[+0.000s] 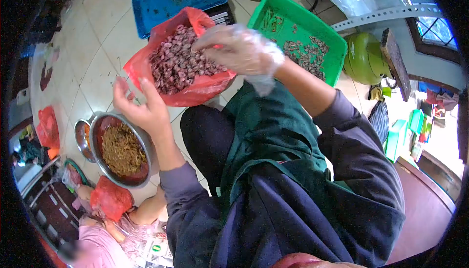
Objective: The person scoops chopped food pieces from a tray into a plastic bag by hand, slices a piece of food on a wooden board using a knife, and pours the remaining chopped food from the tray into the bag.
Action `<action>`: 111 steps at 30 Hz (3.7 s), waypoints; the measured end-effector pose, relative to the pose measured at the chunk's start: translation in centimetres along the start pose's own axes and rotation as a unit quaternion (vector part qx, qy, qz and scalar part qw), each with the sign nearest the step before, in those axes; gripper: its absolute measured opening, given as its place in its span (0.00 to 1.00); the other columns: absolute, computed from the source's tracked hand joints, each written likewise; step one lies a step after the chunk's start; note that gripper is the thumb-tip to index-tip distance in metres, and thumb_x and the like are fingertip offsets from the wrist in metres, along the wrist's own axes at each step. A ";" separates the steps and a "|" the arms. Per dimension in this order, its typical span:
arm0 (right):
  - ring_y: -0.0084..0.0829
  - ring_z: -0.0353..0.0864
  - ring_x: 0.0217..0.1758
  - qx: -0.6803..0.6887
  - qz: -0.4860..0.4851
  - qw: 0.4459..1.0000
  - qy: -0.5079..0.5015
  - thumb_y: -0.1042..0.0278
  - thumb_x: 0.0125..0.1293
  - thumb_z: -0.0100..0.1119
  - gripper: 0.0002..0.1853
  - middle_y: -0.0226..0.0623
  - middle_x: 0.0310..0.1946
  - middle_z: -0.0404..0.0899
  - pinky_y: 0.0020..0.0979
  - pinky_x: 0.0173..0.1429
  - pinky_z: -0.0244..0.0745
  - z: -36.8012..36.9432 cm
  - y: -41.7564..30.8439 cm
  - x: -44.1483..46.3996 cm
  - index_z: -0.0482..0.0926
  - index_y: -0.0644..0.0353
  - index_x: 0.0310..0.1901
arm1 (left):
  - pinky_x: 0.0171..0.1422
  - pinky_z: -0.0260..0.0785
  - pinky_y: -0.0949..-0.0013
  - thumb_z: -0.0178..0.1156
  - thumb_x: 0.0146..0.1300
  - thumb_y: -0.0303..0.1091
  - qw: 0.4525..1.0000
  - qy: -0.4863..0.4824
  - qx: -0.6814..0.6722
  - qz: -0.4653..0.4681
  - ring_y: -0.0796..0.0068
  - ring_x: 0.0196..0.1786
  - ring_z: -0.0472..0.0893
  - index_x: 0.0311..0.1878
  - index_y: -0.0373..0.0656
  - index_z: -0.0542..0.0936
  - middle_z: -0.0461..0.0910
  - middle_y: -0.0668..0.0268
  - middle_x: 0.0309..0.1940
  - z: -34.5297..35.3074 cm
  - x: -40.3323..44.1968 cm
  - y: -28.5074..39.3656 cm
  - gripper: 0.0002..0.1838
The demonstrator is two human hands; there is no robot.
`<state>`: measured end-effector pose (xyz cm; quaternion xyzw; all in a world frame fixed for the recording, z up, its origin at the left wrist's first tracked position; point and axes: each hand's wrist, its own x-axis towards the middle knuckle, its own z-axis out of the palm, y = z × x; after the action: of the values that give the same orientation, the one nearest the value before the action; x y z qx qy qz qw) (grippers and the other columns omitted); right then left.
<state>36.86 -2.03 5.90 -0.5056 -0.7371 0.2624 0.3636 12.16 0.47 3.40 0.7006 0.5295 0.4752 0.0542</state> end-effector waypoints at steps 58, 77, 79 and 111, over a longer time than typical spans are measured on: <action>0.29 0.80 0.44 0.316 0.238 0.774 0.495 0.69 0.66 0.60 0.20 0.35 0.48 0.78 0.31 0.44 0.80 -13.6 -4.1 -28.4 0.70 0.59 0.59 | 0.53 0.72 0.56 0.56 0.63 0.23 0.592 -0.066 -0.634 -0.493 0.67 0.47 0.75 0.54 0.42 0.69 0.72 0.65 0.43 2.7 -7.3 21.0 0.16; 0.46 0.75 0.58 -0.239 0.173 0.944 0.148 0.45 0.54 0.62 0.43 0.55 0.56 0.74 0.41 0.64 0.68 1.9 0.7 -3.0 0.62 0.66 0.65 | 0.59 0.68 0.38 0.45 0.67 0.23 0.739 0.216 -0.519 -0.372 0.50 0.58 0.73 0.64 0.31 0.60 0.67 0.49 0.60 -11.1 8.2 1.1 0.22; 0.47 0.77 0.55 -0.309 0.209 0.916 0.146 0.50 0.53 0.62 0.38 0.55 0.52 0.76 0.41 0.61 0.70 3.6 1.7 -2.3 0.67 0.59 0.64 | 0.59 0.68 0.39 0.45 0.66 0.23 0.739 0.239 -0.506 -0.376 0.50 0.58 0.73 0.64 0.30 0.61 0.68 0.49 0.59 -10.3 8.1 1.4 0.23; 0.47 0.79 0.51 -0.438 0.176 0.879 -0.068 0.59 0.57 0.58 0.29 0.53 0.46 0.80 0.41 0.54 0.75 4.3 2.5 21.1 0.70 0.62 0.59 | 0.53 0.73 0.48 0.52 0.62 0.21 0.688 0.254 -0.566 -0.376 0.59 0.54 0.74 0.66 0.49 0.63 0.69 0.60 0.58 -6.2 5.4 -5.8 0.28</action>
<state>30.04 18.54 7.21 -0.7157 -0.6983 0.0058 0.0014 3.60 4.61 6.66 0.1310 0.3724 0.7845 0.4783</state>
